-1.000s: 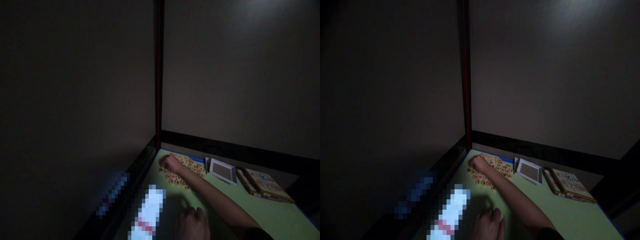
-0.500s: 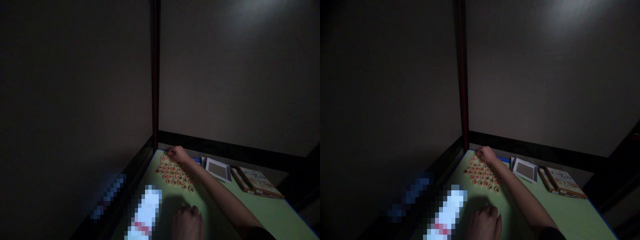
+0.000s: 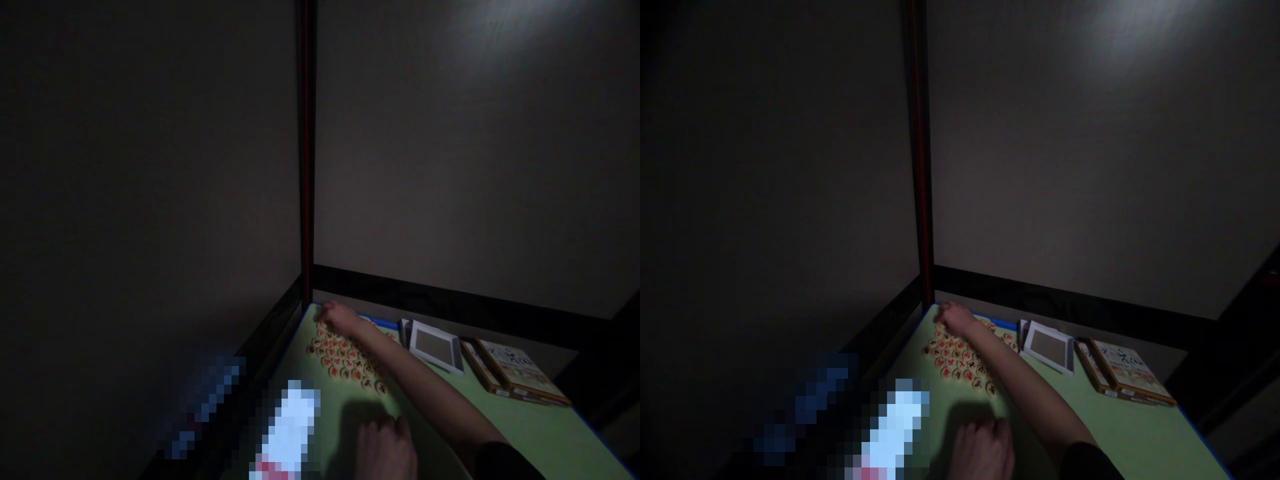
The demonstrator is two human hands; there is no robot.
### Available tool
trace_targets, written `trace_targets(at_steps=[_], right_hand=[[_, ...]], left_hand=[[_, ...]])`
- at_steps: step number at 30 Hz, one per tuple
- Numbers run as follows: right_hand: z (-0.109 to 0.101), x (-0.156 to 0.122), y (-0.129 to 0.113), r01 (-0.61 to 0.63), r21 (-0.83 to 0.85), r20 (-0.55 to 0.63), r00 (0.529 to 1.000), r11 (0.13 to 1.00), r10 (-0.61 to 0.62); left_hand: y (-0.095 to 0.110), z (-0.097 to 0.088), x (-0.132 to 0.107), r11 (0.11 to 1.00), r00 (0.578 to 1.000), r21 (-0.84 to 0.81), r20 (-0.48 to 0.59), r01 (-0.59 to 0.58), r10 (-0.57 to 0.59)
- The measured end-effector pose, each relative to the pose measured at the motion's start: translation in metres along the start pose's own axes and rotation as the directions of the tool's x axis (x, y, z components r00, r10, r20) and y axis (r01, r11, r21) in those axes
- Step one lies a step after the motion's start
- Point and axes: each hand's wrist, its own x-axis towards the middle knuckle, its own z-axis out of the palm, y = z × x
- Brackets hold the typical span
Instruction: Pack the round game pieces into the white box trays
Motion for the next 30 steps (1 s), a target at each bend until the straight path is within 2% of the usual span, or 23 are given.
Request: trace_targets(at_steps=[7, 12, 23, 30], right_hand=[[0.001, 0.006, -0.003, -0.022, -0.050, 0.073, 0.997, 0.998, 0.026], [0.004, -0.001, 0.001, -0.064, -0.026, 0.078, 0.995, 0.998, 0.066], [0.004, -0.008, 0.015, -0.073, 0.128, 0.099, 0.993, 0.989, 0.060], [0.007, -0.004, 0.012, -0.063, 0.143, 0.091, 0.995, 0.988, 0.050]], left_hand=[[0.000, 0.014, 0.007, 0.998, 0.998, -0.023, -0.022, 0.062, -0.063], [-0.001, 0.020, 0.008, 0.998, 0.998, -0.045, -0.029, 0.051, -0.052], [-0.006, 0.026, 0.007, 1.000, 0.996, 0.008, -0.087, -0.018, 0.019], [-0.005, 0.018, 0.005, 0.999, 0.999, 0.017, -0.047, -0.027, 0.027]])
